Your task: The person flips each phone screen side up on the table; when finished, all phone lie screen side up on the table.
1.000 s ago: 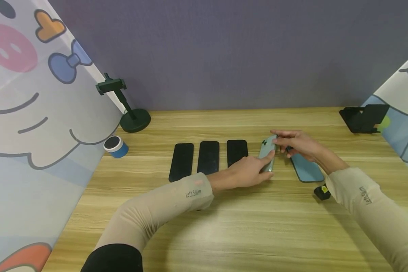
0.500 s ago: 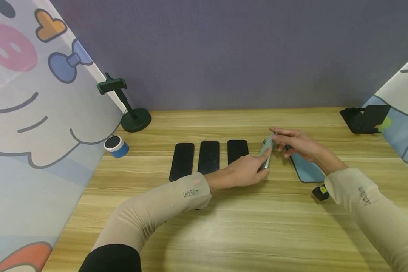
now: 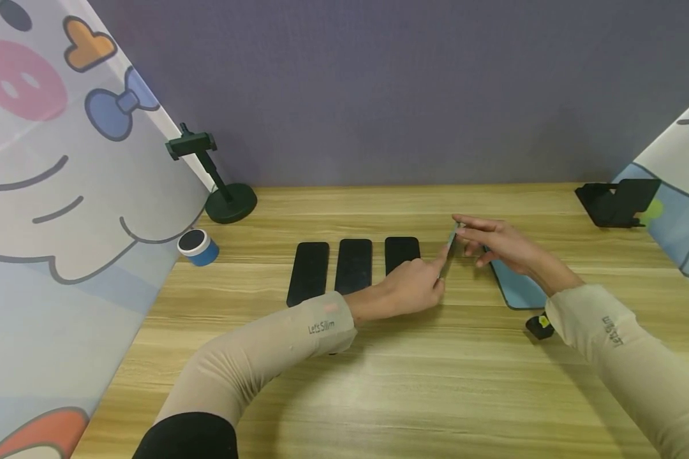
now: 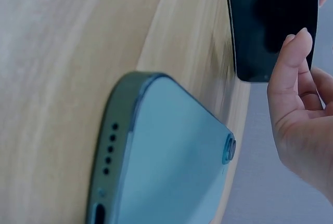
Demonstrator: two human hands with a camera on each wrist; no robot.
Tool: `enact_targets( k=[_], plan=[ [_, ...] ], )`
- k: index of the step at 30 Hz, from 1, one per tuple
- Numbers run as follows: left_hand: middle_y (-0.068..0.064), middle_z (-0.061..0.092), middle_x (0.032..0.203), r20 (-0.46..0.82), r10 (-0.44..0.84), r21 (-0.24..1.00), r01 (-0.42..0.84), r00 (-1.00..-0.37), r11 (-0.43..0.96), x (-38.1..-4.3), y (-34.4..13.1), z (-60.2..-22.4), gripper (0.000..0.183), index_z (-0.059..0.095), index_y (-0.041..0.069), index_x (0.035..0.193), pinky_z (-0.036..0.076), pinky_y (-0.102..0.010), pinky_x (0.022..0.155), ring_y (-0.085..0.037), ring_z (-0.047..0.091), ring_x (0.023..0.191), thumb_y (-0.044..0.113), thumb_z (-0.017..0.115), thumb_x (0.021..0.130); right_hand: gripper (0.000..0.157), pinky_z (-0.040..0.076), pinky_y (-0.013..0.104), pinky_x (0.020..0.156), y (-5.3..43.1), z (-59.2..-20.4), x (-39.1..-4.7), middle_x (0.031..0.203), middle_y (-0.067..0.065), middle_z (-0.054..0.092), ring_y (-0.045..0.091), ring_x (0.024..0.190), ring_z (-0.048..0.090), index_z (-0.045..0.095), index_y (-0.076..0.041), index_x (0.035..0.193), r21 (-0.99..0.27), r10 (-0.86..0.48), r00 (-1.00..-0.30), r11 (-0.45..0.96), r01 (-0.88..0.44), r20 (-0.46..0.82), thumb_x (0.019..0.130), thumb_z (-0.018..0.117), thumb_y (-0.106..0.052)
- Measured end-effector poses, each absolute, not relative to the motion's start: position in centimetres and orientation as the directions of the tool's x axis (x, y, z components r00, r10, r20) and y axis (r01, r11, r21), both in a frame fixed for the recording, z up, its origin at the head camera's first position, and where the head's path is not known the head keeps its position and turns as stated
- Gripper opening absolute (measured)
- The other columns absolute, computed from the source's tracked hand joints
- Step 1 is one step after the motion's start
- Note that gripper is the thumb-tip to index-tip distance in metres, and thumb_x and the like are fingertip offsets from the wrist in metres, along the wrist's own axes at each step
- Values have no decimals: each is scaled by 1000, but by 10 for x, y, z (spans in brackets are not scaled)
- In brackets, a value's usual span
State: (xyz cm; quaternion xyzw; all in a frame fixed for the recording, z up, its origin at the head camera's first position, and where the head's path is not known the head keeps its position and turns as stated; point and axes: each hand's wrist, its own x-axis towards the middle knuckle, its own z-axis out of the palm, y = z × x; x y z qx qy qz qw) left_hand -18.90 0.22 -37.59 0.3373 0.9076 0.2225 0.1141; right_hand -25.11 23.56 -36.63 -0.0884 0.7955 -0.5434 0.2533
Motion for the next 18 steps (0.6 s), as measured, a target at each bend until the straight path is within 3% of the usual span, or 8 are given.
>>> enact_targets(
  k=[10,18],
  plan=[
    [2,55,56,-60,554,682,372,-830,630,-190,-4,-384,63,16,18,163,33,-19,33,-7,39,33,16,43,106,68,58,36,67,238,-370,-249,124,1,56,16,89,63,19,-18,162,-922,-425,-858,366,128,-288,106,50,-39],
    [-4,58,60,-73,488,820,226,-870,526,-194,-5,-386,58,23,13,161,32,-21,37,-9,37,36,17,42,107,70,58,36,65,244,-371,-247,136,17,52,14,85,63,15,-17,163,-897,-381,-866,413,156,-326,106,49,-41]
  ],
)
